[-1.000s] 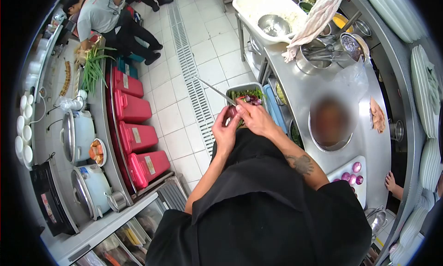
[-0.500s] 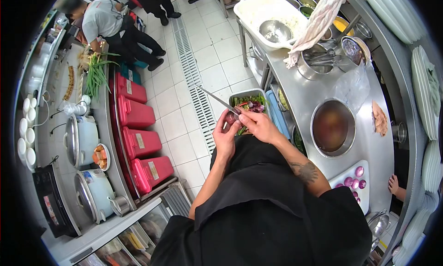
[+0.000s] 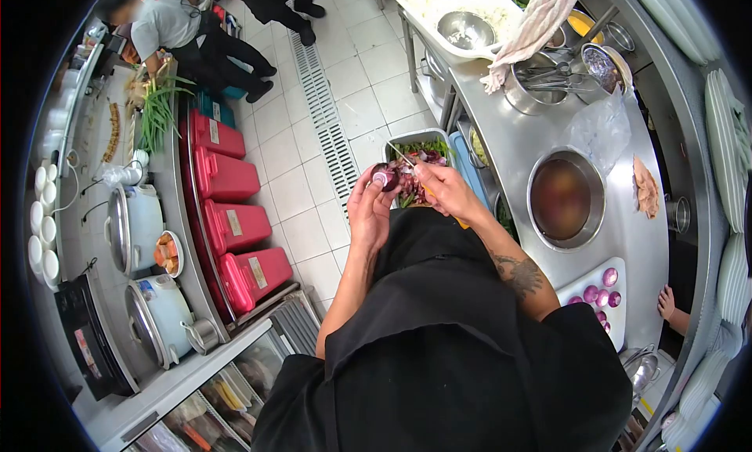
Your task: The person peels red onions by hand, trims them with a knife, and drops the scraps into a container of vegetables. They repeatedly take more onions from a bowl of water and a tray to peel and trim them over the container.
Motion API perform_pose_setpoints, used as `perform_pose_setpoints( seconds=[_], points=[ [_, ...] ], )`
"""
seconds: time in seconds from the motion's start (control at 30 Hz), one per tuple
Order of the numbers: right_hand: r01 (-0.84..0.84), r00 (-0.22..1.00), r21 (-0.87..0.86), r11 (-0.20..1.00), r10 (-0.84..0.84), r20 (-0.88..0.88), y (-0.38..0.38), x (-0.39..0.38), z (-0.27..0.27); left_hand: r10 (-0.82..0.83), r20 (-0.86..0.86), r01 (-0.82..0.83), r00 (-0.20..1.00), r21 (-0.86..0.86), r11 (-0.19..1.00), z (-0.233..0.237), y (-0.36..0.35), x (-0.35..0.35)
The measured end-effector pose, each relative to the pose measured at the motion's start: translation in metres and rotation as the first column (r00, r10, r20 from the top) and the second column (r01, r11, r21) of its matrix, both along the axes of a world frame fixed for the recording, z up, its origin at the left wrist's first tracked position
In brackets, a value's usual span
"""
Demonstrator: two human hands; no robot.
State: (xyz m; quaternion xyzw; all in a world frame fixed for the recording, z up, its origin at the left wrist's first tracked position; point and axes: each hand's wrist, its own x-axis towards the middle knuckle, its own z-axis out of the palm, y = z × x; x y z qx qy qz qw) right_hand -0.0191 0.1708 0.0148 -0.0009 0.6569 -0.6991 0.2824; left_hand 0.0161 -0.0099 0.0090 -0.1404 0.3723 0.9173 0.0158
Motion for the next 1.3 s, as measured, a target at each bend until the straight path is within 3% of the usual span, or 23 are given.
perform_pose_setpoints(
  seconds=[0.1, 0.23, 0.43, 0.57, 0.63, 0.73, 0.97, 1.3],
  points=[
    [-0.025, 0.999, -0.052, 0.998, 0.027, 0.033, -0.001, 0.005, 0.007, 0.025, 0.017, -0.023, 1.0, -0.148, 0.989, -0.001, 0.004, 0.0],
    [-0.054, 0.992, -0.171, 0.984, 0.072, 0.103, -0.002, 0.008, 0.013, 0.053, 0.062, -0.042, 0.997, -0.178, 0.983, -0.003, 0.004, -0.001],
    [-0.091, 0.995, -0.146, 0.985, 0.095, 0.023, -0.004, 0.011, 0.015, 0.072, 0.105, -0.051, 0.992, -0.194, 0.98, -0.006, 0.005, 0.002],
    [-0.051, 0.997, -0.133, 0.99, 0.057, 0.047, 0.001, 0.01, 0.011, 0.132, 0.147, -0.105, 0.98, -0.18, 0.978, -0.007, 0.006, 0.001],
    [-0.049, 0.99, -0.216, 0.975, 0.076, 0.12, 0.004, 0.008, 0.01, 0.157, 0.138, -0.12, 0.978, -0.24, 0.963, -0.01, 0.005, 0.001],
    [-0.111, 0.982, -0.227, 0.968, 0.142, 0.128, 0.005, 0.009, 0.01, 0.13, 0.135, -0.097, 0.982, -0.227, 0.969, -0.009, 0.009, 0.003],
    [-0.057, 0.982, -0.246, 0.968, 0.099, 0.164, 0.012, 0.012, -0.005, 0.021, 0.183, 0.009, 0.983, -0.159, 0.987, -0.003, 0.01, 0.001],
    [0.062, 0.895, -0.051, 0.997, -0.033, 0.444, 0.033, 0.027, -0.014, -0.009, 0.284, 0.058, 0.959, -0.166, 0.984, -0.031, 0.025, 0.006]
  ],
)
